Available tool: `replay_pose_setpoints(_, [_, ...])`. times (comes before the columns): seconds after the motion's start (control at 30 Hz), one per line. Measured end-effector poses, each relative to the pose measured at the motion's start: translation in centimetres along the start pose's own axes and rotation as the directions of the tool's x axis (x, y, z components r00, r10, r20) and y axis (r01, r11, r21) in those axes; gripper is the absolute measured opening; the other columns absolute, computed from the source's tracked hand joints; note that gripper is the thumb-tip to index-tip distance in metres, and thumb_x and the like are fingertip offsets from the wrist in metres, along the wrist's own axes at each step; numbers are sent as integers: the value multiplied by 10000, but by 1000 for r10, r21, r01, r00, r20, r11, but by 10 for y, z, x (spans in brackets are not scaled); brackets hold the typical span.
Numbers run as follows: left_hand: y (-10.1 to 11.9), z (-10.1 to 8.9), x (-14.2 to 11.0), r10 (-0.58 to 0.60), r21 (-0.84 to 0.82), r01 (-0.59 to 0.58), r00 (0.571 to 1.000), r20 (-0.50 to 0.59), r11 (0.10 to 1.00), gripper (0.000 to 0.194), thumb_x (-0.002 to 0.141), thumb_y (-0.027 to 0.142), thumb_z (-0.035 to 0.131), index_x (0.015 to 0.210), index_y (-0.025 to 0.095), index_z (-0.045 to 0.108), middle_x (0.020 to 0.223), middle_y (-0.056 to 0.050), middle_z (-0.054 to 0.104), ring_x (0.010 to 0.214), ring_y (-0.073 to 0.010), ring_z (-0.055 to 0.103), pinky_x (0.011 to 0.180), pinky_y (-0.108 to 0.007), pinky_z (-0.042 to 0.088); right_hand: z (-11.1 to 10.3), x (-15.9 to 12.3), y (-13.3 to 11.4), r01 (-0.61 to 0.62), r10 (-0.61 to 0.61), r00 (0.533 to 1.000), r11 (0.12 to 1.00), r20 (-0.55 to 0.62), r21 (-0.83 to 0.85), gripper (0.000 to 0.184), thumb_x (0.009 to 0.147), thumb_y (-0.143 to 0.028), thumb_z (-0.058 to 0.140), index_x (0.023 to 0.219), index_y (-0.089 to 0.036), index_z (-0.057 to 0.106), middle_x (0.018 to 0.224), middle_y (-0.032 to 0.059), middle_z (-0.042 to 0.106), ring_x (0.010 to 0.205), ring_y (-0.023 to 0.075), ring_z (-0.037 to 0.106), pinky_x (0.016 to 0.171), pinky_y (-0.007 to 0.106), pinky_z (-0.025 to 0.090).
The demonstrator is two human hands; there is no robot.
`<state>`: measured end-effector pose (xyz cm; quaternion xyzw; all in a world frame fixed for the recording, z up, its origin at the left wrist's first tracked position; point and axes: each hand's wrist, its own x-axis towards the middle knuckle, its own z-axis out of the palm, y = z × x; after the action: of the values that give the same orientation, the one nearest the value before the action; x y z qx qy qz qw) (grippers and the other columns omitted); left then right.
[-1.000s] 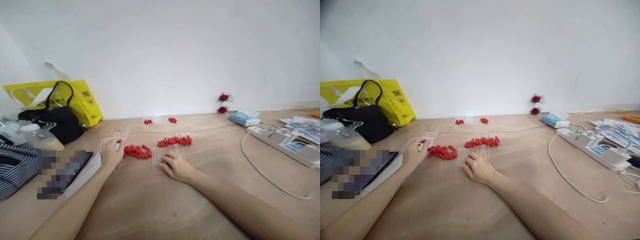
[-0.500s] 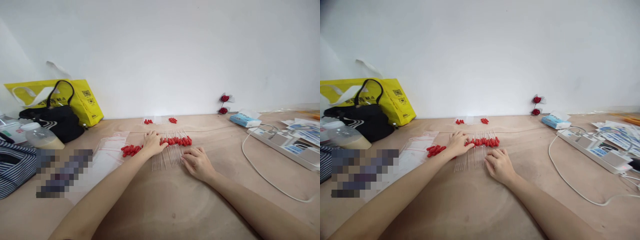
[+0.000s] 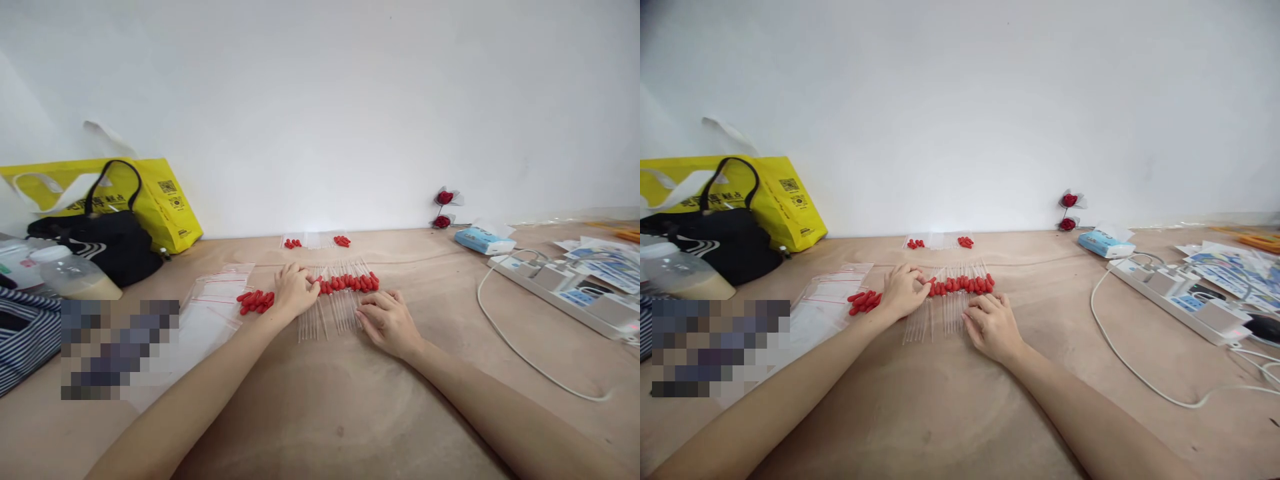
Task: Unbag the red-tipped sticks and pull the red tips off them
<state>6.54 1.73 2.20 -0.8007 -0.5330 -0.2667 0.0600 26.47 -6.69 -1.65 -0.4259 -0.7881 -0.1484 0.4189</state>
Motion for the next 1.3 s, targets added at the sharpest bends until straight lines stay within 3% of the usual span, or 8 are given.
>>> replay_pose_setpoints(0.13, [-7, -25, -38, 179, -66, -188, 976, -126, 980, 99, 720, 244, 539, 656, 182, 582, 895, -49, 597, 883, -216, 517, 772, -382, 357, 1, 1, -3, 10, -10, 1000, 999, -27, -35, 143, 802, -211, 511, 892, -190, 620, 874, 41, 639, 816, 154, 541, 738, 315, 354])
replay_pose_setpoints(0.27, [-10, -36, -71, 425, -57, -444, 882, -203, 894, 58, 731, 199, 537, 705, 190, 588, 844, -30, 621, 816, -181, 523, 777, -366, 354, 5, 6, -13, 119, -117, 993, 989, 23, -84, 326, 815, -267, 515, 1132, -190, 531, 1099, 65, 595, 1027, 195, 492, 888, 372, 330])
replay_pose_setpoints(0.37, [-10, -32, -81, 523, -45, -547, 818, -241, 836, 49, 744, 183, 543, 747, 196, 590, 832, -19, 634, 816, -167, 520, 816, -364, 356, 11, 9, -19, 216, -209, 974, 973, 90, -82, 323, 828, -295, 509, 1142, -222, 524, 1121, 42, 595, 1077, 197, 477, 974, 421, 252])
replay_pose_setpoints(0.53, [-10, -27, -81, 537, -52, -575, 790, -296, 816, 44, 746, 172, 557, 766, 194, 589, 833, -16, 642, 830, -162, 519, 840, -360, 370, 20, 7, -20, 246, -244, 968, 969, 62, -34, 187, 833, -289, 515, 993, -241, 599, 887, -1, 681, 987, 168, 543, 1007, 458, 184])
replay_pose_setpoints(0.63, [-8, -29, -81, 519, -79, -558, 807, -282, 826, 59, 751, 177, 548, 788, 191, 592, 876, -28, 645, 855, -173, 524, 840, -366, 375, 22, 6, -19, 250, -250, 968, 968, 8, -16, 155, 827, -218, 514, 950, -228, 608, 750, -22, 687, 913, 155, 571, 1010, 460, 185])
replay_pose_setpoints(0.73, [-5, -27, -81, 502, -105, -537, 829, -245, 837, 143, 770, 238, 539, 890, 187, 599, 960, -48, 641, 923, -194, 525, 869, -380, 367, 23, 6, -21, 263, -263, 965, 965, -7, -14, 158, 820, -185, 510, 942, -211, 607, 729, -22, 684, 885, 154, 577, 1015, 459, 196])
replay_pose_setpoints(0.87, [-2, -18, -80, 529, -100, -560, 817, -228, 822, 212, 811, 286, 522, 987, 190, 591, 998, -38, 652, 954, -191, 541, 909, -390, 345, 22, 7, -26, 299, -300, 954, 954, -4, -13, 166, 832, -183, 488, 955, -194, 599, 717, -9, 680, 872, 148, 580, 1020, 451, 216])
replay_pose_setpoints(1.3, [-7, -15, -84, 530, -67, -558, 814, -239, 827, 165, 844, 237, 481, 753, 225, 618, 973, 27, 675, 985, -186, 554, 956, -441, 247, 19, 4, -27, 337, -337, 941, 941, 4, -42, 120, 835, -180, 478, 854, -199, 595, 604, -34, 634, 837, 129, 581, 1028, 444, 190])
